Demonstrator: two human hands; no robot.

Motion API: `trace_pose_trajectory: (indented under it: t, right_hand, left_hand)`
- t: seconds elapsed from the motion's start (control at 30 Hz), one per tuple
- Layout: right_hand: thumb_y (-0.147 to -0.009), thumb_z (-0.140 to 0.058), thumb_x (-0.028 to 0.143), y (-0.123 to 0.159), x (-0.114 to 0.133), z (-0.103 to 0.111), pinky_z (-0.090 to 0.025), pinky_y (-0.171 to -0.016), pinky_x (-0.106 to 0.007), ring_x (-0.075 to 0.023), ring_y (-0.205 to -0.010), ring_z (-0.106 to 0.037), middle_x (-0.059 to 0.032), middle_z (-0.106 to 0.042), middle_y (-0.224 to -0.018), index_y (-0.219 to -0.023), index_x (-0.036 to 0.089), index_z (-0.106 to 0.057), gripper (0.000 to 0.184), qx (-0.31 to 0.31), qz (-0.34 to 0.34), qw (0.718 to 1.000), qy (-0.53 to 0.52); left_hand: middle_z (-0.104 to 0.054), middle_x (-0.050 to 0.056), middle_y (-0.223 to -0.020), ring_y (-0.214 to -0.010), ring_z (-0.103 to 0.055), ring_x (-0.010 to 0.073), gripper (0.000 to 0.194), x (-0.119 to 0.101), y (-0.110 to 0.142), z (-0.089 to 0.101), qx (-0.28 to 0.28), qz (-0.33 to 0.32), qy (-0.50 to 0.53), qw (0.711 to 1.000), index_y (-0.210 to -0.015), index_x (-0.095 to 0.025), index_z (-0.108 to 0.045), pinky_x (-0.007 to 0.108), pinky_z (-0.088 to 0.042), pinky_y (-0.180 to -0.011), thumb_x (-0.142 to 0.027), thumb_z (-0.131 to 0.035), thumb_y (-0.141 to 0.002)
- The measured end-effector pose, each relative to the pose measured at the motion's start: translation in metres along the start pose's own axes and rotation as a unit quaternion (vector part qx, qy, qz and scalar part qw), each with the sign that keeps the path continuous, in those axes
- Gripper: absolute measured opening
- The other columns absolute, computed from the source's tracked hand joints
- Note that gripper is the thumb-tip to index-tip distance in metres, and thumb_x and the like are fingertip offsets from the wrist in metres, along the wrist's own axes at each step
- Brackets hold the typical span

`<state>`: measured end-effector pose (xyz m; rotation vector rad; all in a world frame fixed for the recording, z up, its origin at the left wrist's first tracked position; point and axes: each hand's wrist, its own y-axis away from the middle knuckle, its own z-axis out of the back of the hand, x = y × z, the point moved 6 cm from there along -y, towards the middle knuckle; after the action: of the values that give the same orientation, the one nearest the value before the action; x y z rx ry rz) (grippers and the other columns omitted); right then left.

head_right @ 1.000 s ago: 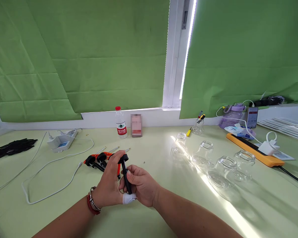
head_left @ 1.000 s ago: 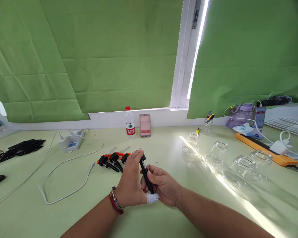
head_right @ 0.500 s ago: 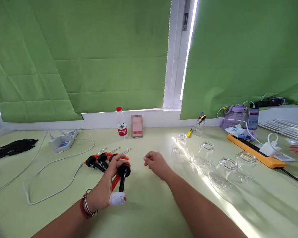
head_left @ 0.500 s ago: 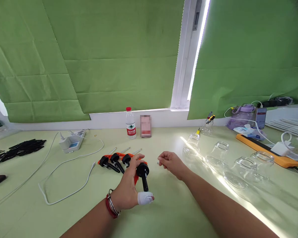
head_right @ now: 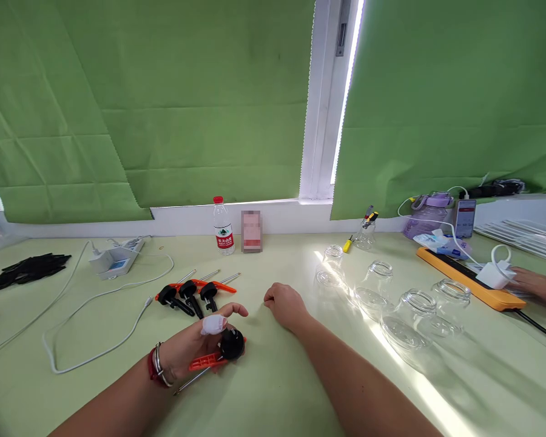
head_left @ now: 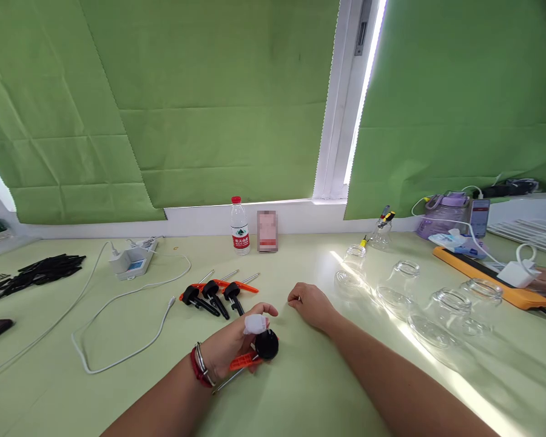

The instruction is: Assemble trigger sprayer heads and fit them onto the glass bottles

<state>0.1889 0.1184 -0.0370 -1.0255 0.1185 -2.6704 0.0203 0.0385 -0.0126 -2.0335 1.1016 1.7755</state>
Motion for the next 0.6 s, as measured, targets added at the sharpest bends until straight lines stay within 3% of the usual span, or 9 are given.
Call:
trace_pose_trajectory:
  t: [0.23, 0.43, 0.5, 0.6]
  right_hand:
    - [-0.067, -0.057, 0.010, 0.008, 0.002, 0.004, -0.035, -0.060, -0.028, -0.0140, -0.065, -0.049, -0.0028, -0.061, -0.072, -0.062, 0.017, -0.060, 0.009, 0.035, 0.000, 0.999, -0.024]
    - [-0.077, -0.053, 0.021, 0.014, 0.019, 0.003, -0.039, -0.052, -0.024, -0.0107, -0.056, -0.052, -0.0001, -0.060, -0.067, -0.078, 0.017, -0.058, 0.007, 0.062, -0.012, 0.989, -0.135]
    - [-0.078, -0.056, 0.025, 0.019, 0.031, 0.000, -0.043, -0.055, -0.025, -0.0100, -0.056, -0.054, 0.0003, -0.062, -0.067, -0.083, 0.016, -0.061, 0.011, 0.099, -0.018, 0.963, -0.248]
    - [-0.072, -0.068, 0.029, 0.029, 0.052, -0.003, -0.046, -0.061, -0.028, -0.0106, -0.055, -0.055, 0.0005, -0.061, -0.060, -0.083, 0.014, -0.067, 0.019, 0.161, -0.026, 0.897, -0.412]
  left_hand:
    - [-0.056, 0.001, -0.073, -0.064, -0.059, 0.0178, 0.040, 0.003, -0.004, 0.004, 0.003, 0.030, 0.001, 1.000, -0.113, -0.026, -0.045, 0.019, -0.037, -0.041, -0.046, -0.051, -0.078]
    - [-0.054, 0.000, -0.070, -0.062, -0.058, 0.0168, 0.046, 0.000, -0.004, 0.002, 0.006, 0.027, 0.002, 1.000, -0.116, -0.027, -0.043, 0.018, -0.039, -0.040, -0.046, -0.053, -0.076]
    - [-0.053, 0.000, -0.070, -0.060, -0.057, 0.0162, 0.049, 0.000, -0.004, 0.002, 0.012, 0.033, -0.002, 0.999, -0.119, -0.027, -0.042, 0.018, -0.038, -0.039, -0.046, -0.053, -0.075]
    - [-0.055, 0.001, -0.076, -0.058, -0.055, 0.0146, 0.047, 0.000, -0.005, 0.001, 0.020, 0.030, -0.008, 0.999, -0.118, -0.026, -0.043, 0.018, -0.038, -0.038, -0.045, -0.052, -0.076]
